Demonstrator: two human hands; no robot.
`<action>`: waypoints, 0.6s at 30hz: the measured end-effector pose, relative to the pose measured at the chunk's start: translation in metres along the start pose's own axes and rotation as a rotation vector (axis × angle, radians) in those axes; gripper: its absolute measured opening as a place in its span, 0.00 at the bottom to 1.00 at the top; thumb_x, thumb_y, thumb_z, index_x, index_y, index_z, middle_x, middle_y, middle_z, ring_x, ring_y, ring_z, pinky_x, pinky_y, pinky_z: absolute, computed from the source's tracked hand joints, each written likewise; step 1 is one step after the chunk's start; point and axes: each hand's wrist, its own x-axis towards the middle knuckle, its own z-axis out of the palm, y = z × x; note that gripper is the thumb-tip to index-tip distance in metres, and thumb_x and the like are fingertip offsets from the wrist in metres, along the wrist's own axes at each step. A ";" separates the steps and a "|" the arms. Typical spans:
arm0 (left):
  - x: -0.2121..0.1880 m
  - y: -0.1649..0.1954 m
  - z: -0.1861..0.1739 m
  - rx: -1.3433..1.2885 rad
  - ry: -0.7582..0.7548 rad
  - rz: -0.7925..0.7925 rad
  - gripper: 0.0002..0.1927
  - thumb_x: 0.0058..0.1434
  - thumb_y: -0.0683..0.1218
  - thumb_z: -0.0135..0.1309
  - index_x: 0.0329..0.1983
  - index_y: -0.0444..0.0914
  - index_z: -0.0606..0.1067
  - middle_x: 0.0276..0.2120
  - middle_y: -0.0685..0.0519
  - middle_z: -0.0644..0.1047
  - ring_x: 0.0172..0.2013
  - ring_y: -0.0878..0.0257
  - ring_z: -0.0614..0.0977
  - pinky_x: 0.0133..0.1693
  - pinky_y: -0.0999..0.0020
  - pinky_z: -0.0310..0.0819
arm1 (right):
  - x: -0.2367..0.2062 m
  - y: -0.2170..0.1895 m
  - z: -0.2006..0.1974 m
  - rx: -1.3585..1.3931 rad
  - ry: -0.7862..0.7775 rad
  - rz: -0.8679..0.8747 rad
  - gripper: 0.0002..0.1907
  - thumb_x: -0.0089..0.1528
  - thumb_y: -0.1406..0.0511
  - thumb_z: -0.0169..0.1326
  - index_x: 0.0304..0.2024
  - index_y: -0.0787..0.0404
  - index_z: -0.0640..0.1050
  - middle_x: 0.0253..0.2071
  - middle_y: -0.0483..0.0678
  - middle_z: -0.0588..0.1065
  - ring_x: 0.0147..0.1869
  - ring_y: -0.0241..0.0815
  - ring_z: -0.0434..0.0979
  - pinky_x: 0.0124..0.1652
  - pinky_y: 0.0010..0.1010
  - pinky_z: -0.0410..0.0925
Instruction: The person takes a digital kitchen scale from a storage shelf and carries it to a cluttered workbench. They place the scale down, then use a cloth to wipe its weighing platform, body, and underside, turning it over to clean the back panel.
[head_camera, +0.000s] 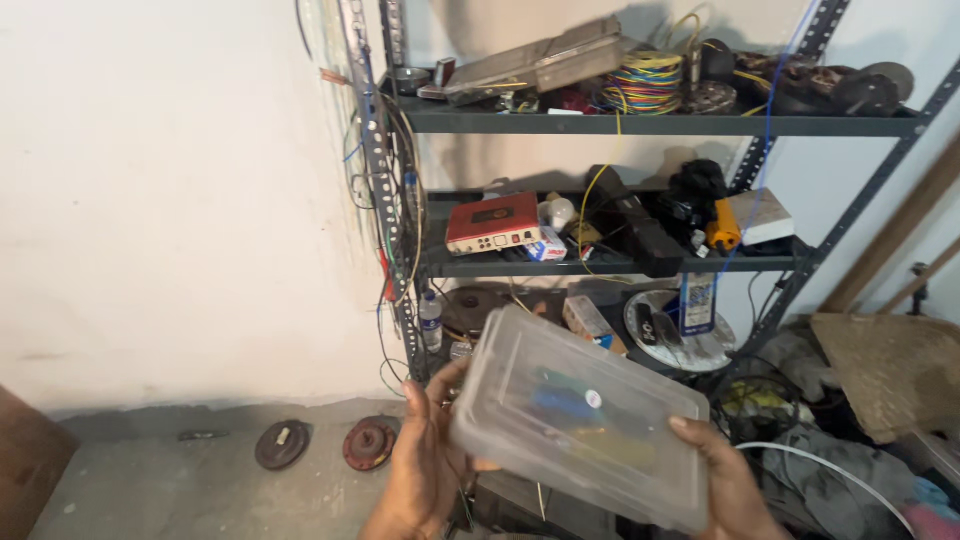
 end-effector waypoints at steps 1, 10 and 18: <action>-0.003 0.003 0.001 0.040 0.001 -0.030 0.49 0.61 0.76 0.39 0.75 0.40 0.55 0.59 0.35 0.75 0.57 0.41 0.78 0.52 0.41 0.72 | 0.004 -0.009 -0.005 0.015 -0.080 0.025 0.33 0.57 0.56 0.53 0.63 0.63 0.72 0.49 0.59 0.78 0.50 0.57 0.79 0.48 0.55 0.72; -0.023 -0.008 0.042 0.418 0.057 0.002 0.50 0.60 0.68 0.51 0.77 0.39 0.49 0.72 0.42 0.62 0.72 0.51 0.62 0.67 0.56 0.53 | -0.022 -0.070 0.036 -0.195 -0.262 -0.037 0.38 0.63 0.43 0.38 0.71 0.54 0.65 0.62 0.55 0.75 0.59 0.52 0.77 0.54 0.49 0.71; -0.021 -0.005 0.049 0.299 0.128 -0.102 0.45 0.55 0.61 0.50 0.74 0.43 0.53 0.64 0.42 0.67 0.66 0.49 0.68 0.61 0.53 0.65 | -0.027 -0.099 0.060 -0.284 -0.405 -0.033 0.33 0.66 0.53 0.34 0.68 0.63 0.68 0.61 0.60 0.74 0.56 0.53 0.78 0.52 0.46 0.72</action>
